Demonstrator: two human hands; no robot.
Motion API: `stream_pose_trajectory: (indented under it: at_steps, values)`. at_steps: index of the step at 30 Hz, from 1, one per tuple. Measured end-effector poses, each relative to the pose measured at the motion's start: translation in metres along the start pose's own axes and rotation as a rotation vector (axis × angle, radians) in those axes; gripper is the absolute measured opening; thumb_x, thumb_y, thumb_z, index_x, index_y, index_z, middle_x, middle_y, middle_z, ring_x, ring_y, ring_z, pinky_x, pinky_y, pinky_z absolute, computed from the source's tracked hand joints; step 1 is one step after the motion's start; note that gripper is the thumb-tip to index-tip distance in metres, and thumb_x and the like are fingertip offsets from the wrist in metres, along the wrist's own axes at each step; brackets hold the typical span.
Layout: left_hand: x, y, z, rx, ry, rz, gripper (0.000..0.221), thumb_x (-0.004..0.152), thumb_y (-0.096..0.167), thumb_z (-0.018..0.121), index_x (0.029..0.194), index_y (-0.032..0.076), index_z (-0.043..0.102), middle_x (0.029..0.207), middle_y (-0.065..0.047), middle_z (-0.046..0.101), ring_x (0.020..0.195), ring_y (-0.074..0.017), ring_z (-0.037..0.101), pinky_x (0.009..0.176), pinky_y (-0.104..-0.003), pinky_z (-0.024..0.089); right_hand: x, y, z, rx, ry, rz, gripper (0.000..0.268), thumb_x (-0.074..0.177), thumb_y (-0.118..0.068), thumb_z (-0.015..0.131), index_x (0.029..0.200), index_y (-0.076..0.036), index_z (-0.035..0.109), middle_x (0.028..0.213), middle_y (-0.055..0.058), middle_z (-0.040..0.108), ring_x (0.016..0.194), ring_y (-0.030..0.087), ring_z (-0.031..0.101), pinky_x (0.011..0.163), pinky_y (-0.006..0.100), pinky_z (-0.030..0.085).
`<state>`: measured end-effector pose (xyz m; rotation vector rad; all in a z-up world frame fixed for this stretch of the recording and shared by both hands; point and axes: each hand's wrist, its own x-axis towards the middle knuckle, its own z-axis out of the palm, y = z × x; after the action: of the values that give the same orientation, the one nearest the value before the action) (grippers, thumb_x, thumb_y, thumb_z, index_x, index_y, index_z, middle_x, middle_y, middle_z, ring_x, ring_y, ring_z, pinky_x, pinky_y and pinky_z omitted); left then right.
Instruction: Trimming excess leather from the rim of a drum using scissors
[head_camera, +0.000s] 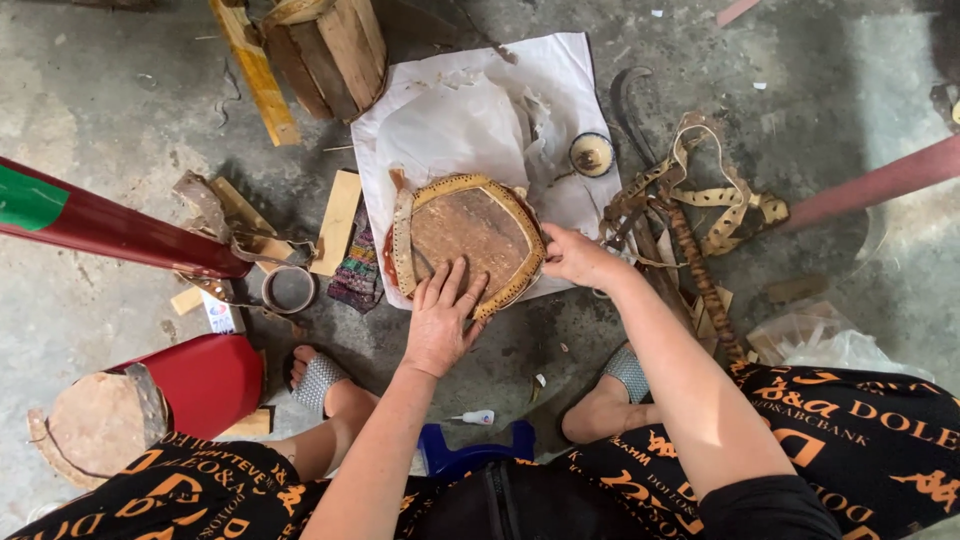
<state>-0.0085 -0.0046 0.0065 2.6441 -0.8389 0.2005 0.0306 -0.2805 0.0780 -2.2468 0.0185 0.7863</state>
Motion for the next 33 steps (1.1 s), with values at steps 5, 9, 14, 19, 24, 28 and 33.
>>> stream_pose_trajectory:
  at_steps: [5, 9, 14, 19, 24, 28, 33]
  values:
    - [0.0, 0.0, 0.0, 0.01, -0.023, -0.006, 0.072, 0.083, 0.056, 0.068, 0.15, 0.038, 0.049, 0.163, -0.004, 0.036, 0.149, -0.0289, 0.032, 0.118, -0.048, 0.027, 0.013, 0.026, 0.012, 0.049, 0.086, -0.031, 0.07, 0.09, -0.01, 0.058, 0.155, 0.004, 0.036, 0.096, 0.018, 0.076, 0.091, 0.028, 0.071, 0.083, 0.039, 0.056]
    - [0.0, -0.001, 0.001, 0.017, -0.051, -0.004, 0.073, 0.082, 0.053, 0.07, 0.15, 0.037, 0.049, 0.164, -0.005, 0.035, 0.15, -0.0289, 0.031, 0.119, -0.049, 0.026, 0.007, 0.001, 0.002, 0.506, 0.101, 0.203, 0.074, 0.097, -0.028, 0.06, 0.15, 0.015, 0.033, 0.132, 0.038, 0.054, 0.109, 0.046, 0.066, 0.089, 0.05, 0.059]
    - [0.001, -0.001, 0.001, -0.008, -0.034, 0.001, 0.071, 0.083, 0.052, 0.071, 0.149, 0.036, 0.051, 0.163, -0.007, 0.037, 0.149, -0.0296, 0.033, 0.118, -0.049, 0.027, 0.012, -0.026, -0.006, 0.319, 0.102, 0.215, 0.084, 0.098, -0.054, 0.057, 0.138, 0.019, 0.047, 0.121, 0.038, 0.062, 0.087, 0.038, 0.076, 0.078, 0.043, 0.063]
    - [0.003, 0.0, 0.0, -0.027, -0.02, -0.009, 0.073, 0.08, 0.052, 0.074, 0.148, 0.037, 0.052, 0.162, -0.007, 0.038, 0.149, -0.0289, 0.034, 0.118, -0.049, 0.028, 0.006, -0.064, -0.004, 0.05, 0.154, 0.231, 0.082, 0.096, -0.062, 0.057, 0.136, 0.009, 0.048, 0.112, 0.03, 0.067, 0.062, 0.026, 0.075, 0.066, 0.04, 0.065]
    - [0.001, -0.001, 0.005, -0.041, -0.023, -0.024, 0.073, 0.083, 0.054, 0.073, 0.15, 0.037, 0.05, 0.163, -0.007, 0.037, 0.149, -0.0295, 0.034, 0.119, -0.049, 0.027, 0.038, -0.03, 0.014, -0.079, 0.238, 0.229, 0.068, 0.093, -0.059, 0.06, 0.119, 0.003, 0.056, 0.095, 0.024, 0.07, 0.052, 0.026, 0.071, 0.062, 0.038, 0.063]
    - [0.001, -0.001, 0.009, -0.038, -0.028, -0.02, 0.074, 0.083, 0.056, 0.072, 0.15, 0.037, 0.049, 0.163, -0.007, 0.037, 0.149, -0.0299, 0.034, 0.119, -0.049, 0.026, 0.034, -0.034, 0.019, -0.145, 0.294, 0.258, 0.07, 0.093, -0.068, 0.055, 0.117, -0.002, 0.055, 0.11, 0.03, 0.07, 0.1, 0.046, 0.071, 0.092, 0.054, 0.056]
    - [-0.001, -0.003, 0.016, -0.012, -0.026, -0.02, 0.076, 0.081, 0.058, 0.072, 0.151, 0.038, 0.048, 0.163, -0.006, 0.037, 0.149, -0.0291, 0.034, 0.119, -0.049, 0.026, 0.032, -0.041, 0.034, -0.111, 0.346, 0.303, 0.06, 0.1, -0.057, 0.054, 0.129, -0.005, 0.048, 0.119, 0.032, 0.067, 0.106, 0.047, 0.069, 0.088, 0.057, 0.058]
